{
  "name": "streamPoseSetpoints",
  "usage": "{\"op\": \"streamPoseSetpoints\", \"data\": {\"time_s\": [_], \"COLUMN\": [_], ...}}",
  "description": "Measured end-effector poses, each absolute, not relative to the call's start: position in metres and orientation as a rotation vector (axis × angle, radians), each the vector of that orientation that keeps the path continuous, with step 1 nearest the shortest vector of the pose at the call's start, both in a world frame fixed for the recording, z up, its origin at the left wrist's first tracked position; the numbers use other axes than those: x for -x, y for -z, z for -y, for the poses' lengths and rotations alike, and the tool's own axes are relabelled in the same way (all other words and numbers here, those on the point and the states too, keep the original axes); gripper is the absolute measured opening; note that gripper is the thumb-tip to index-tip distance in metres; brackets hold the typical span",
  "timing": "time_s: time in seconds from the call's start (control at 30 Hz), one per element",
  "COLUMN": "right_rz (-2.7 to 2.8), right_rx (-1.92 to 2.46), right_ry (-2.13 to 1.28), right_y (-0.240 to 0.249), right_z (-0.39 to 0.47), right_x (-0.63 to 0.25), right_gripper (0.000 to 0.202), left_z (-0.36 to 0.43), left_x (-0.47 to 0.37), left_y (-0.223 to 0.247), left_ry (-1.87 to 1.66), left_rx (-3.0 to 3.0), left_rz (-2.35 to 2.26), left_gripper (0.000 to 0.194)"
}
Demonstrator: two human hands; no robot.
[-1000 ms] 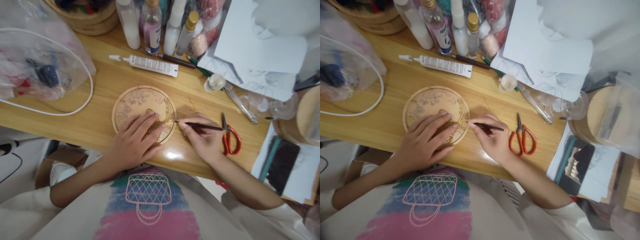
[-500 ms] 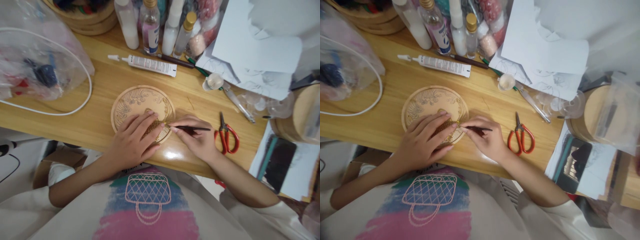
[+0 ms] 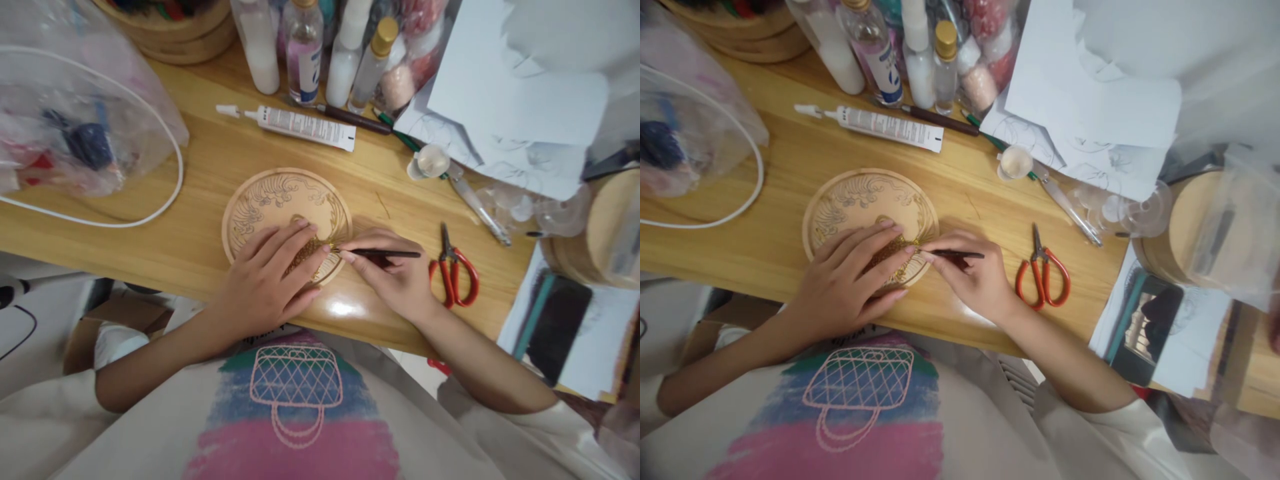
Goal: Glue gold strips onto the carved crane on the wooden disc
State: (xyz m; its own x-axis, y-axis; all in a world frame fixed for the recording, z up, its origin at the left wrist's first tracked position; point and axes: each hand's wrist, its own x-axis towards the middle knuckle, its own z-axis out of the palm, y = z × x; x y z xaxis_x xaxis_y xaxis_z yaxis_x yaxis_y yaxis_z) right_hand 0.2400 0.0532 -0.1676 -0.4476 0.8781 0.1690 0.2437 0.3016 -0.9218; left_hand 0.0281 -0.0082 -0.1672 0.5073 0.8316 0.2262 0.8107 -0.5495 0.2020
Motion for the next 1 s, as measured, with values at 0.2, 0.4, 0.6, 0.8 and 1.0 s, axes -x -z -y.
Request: {"op": "streamPoseSetpoints", "data": {"time_s": [0.2,0.4,0.6,0.8,1.0], "right_rz": [1.886,1.873,1.868,1.863,1.862], "right_rx": [1.000,0.992,0.978,0.977,0.996], "right_ry": [-1.147,-1.154,-1.146,-1.156,-1.180], "right_y": [0.1665,0.1662,0.1662,0.1655,0.1662], "right_z": [-0.0535,-0.0534,-0.0537,-0.0532,-0.0530], "right_x": [-0.2397,-0.2394,-0.2390,-0.2387,-0.2391], "right_gripper": [0.009,0.010,0.012,0.012,0.013], "left_z": [0.0078,0.0067,0.0070,0.0070,0.0071], "left_x": [-0.0281,-0.0289,-0.0288,-0.0290,-0.0284], "left_y": [0.1658,0.1653,0.1644,0.1655,0.1648], "left_ry": [-0.462,-0.474,-0.441,-0.467,-0.470], "left_rx": [-2.675,-2.708,-2.710,-2.710,-2.707], "left_rz": [-1.436,-1.427,-1.449,-1.437,-1.424], "left_gripper": [0.041,0.042,0.040,0.041,0.040]}}
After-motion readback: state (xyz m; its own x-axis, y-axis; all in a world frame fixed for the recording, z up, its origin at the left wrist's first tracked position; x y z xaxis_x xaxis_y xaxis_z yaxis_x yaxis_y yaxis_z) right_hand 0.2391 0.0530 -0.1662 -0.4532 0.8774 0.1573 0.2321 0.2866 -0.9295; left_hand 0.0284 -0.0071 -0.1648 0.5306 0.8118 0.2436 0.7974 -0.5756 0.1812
